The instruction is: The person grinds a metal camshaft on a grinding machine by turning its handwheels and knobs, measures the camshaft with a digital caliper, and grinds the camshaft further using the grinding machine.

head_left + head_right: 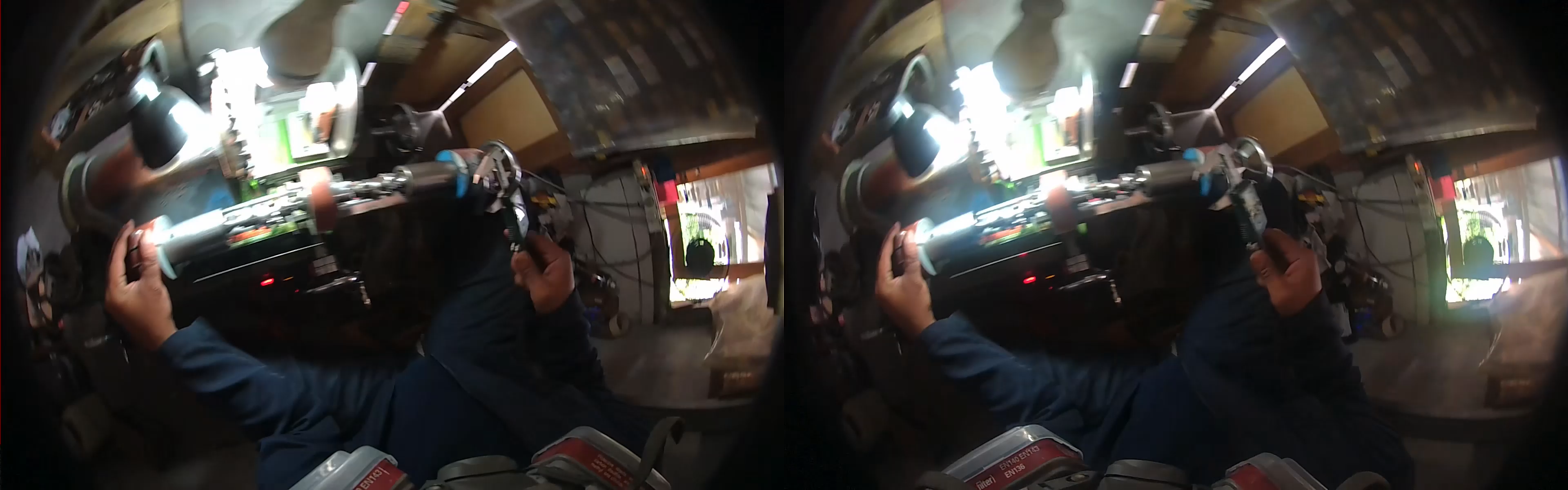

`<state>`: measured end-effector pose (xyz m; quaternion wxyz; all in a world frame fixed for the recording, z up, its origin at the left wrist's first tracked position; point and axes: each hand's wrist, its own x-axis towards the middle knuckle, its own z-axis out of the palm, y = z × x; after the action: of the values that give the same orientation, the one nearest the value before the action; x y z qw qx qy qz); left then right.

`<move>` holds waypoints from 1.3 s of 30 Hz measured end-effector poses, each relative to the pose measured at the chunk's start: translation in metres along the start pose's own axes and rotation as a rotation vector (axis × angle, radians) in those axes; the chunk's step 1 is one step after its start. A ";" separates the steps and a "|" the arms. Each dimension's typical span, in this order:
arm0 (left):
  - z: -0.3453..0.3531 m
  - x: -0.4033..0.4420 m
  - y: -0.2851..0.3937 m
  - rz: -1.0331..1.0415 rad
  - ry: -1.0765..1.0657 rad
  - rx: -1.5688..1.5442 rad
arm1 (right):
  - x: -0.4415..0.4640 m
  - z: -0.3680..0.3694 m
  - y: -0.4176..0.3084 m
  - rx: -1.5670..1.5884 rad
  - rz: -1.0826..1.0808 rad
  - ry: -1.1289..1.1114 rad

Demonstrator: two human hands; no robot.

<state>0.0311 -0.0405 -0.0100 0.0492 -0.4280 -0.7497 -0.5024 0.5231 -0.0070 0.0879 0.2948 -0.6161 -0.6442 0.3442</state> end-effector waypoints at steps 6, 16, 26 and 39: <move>0.004 0.004 -0.018 -0.033 -0.062 0.058 | -0.027 -0.128 0.115 -0.587 0.023 0.541; -0.002 0.012 -0.039 0.031 -0.169 0.153 | -0.096 -0.248 0.325 -0.598 0.378 1.049; 0.002 0.040 -0.077 0.005 -0.287 0.150 | -0.172 -0.255 0.497 -0.330 1.173 0.744; -0.008 0.053 -0.087 0.068 -0.359 0.205 | -0.191 -0.237 0.500 -0.811 1.142 0.518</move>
<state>-0.0649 -0.0264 -0.0411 -0.0252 -0.5285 -0.7787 -0.3372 1.0217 -0.1766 -0.1678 -0.0380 -0.9766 -0.2103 0.0232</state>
